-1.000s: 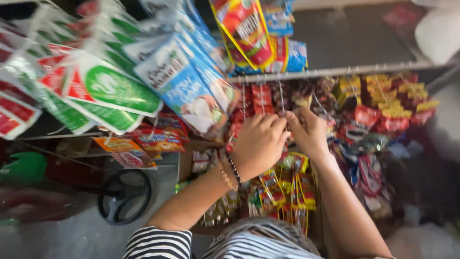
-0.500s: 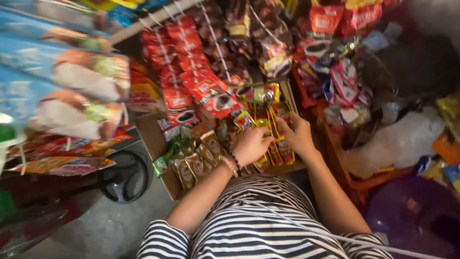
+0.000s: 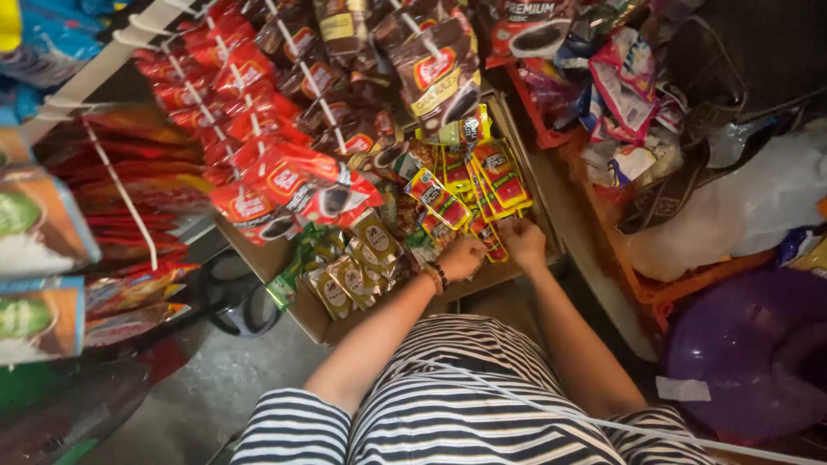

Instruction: The person is restocking grocery shelves with various packaged goods including coconut milk, seasoning pouches, and coffee packets.

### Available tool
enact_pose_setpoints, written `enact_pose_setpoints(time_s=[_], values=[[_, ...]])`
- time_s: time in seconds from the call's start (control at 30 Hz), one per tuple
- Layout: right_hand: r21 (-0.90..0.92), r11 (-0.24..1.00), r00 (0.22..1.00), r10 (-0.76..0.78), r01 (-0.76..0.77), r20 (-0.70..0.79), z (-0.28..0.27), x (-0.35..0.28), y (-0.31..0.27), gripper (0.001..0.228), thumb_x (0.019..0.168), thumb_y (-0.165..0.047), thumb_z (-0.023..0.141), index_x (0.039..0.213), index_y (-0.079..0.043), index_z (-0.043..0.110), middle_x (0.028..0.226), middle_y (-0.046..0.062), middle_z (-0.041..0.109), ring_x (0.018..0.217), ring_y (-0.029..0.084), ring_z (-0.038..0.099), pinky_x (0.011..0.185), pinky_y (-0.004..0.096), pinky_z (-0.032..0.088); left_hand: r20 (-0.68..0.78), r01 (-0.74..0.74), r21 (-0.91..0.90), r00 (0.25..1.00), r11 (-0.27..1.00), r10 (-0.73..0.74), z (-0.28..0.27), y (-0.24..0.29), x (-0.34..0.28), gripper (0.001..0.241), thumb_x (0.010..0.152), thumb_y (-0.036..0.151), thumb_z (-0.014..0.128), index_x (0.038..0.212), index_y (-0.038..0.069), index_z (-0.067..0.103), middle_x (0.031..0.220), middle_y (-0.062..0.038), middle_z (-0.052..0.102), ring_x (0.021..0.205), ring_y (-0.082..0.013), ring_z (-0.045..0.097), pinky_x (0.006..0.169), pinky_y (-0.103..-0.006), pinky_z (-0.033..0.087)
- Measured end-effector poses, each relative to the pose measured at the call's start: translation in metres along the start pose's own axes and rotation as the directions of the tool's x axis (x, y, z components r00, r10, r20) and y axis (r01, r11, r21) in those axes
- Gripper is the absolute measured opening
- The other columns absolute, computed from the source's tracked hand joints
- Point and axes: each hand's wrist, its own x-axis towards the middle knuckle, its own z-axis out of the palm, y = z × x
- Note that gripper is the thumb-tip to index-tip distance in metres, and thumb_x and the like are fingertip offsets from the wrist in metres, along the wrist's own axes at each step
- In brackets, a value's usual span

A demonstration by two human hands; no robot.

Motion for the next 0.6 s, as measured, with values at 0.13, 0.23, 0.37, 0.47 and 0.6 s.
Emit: enact_pose_setpoints(time_s=[0.13,0.23,0.37,0.47,0.6], values=[[0.484,0.856,0.979,0.202,-0.18,0.008,0.018,0.025,0.005,0.03,0.097,-0.031,0.074,0.089,-0.002,0.074,0.07,0.009,0.07,0.056,0.015,0.061,0.053,0.032,0.045,0.056,0.094,-0.116,0.995,0.989,-0.088,0.008,-0.001,0.002,0.02,0.093,0.019,0.061,0.094,0.003,0.073,0.076,-0.012,0.071,0.063,-0.0208,0.068,0.06,-0.0374,0.053],[0.787,0.534,0.935,0.322,-0.308,0.147,0.013,0.03,-0.014,0.024,0.098,-0.027,0.074,0.086,-0.006,0.069,0.065,0.004,0.063,0.048,0.013,0.052,0.042,0.029,0.036,0.106,0.121,-0.28,0.99,0.952,-0.094,0.014,-0.004,-0.001,0.022,0.096,0.02,0.062,0.098,0.002,0.072,0.081,-0.007,0.071,0.063,-0.0164,0.068,0.059,-0.0337,0.055],[0.801,0.421,0.867,0.444,-0.425,0.226,0.015,0.042,-0.032,0.02,0.096,-0.024,0.072,0.082,-0.013,0.063,0.061,0.0,0.057,0.046,0.012,0.049,0.04,0.027,0.036,0.191,0.287,-0.423,0.955,0.859,-0.225,0.003,0.007,0.003,0.024,0.099,0.025,0.062,0.104,0.003,0.071,0.083,-0.003,0.07,0.061,-0.0129,0.067,0.049,-0.0291,0.051],[0.8,0.371,0.828,0.499,-0.472,0.257,0.021,0.048,-0.03,0.023,0.096,-0.024,0.072,0.082,-0.015,0.057,0.061,-0.001,0.054,0.046,0.012,0.05,0.04,0.027,0.039,0.235,0.367,-0.495,0.929,0.788,-0.285,0.001,-0.002,0.003,0.024,0.099,0.026,0.066,0.105,0.004,0.07,0.081,-0.004,0.068,0.06,-0.012,0.064,0.045,-0.0279,0.047],[0.826,0.3,0.849,0.4,-0.476,0.344,0.041,0.054,0.012,0.012,0.093,-0.021,0.063,0.085,-0.013,0.06,0.062,0.001,0.057,0.046,0.016,0.053,0.04,0.031,0.045,0.328,0.487,-0.654,0.872,0.579,-0.363,-0.023,0.035,-0.001,0.024,0.096,0.027,0.069,0.105,0.005,0.067,0.084,-0.004,0.069,0.064,-0.0135,0.066,0.052,-0.0281,0.051]])
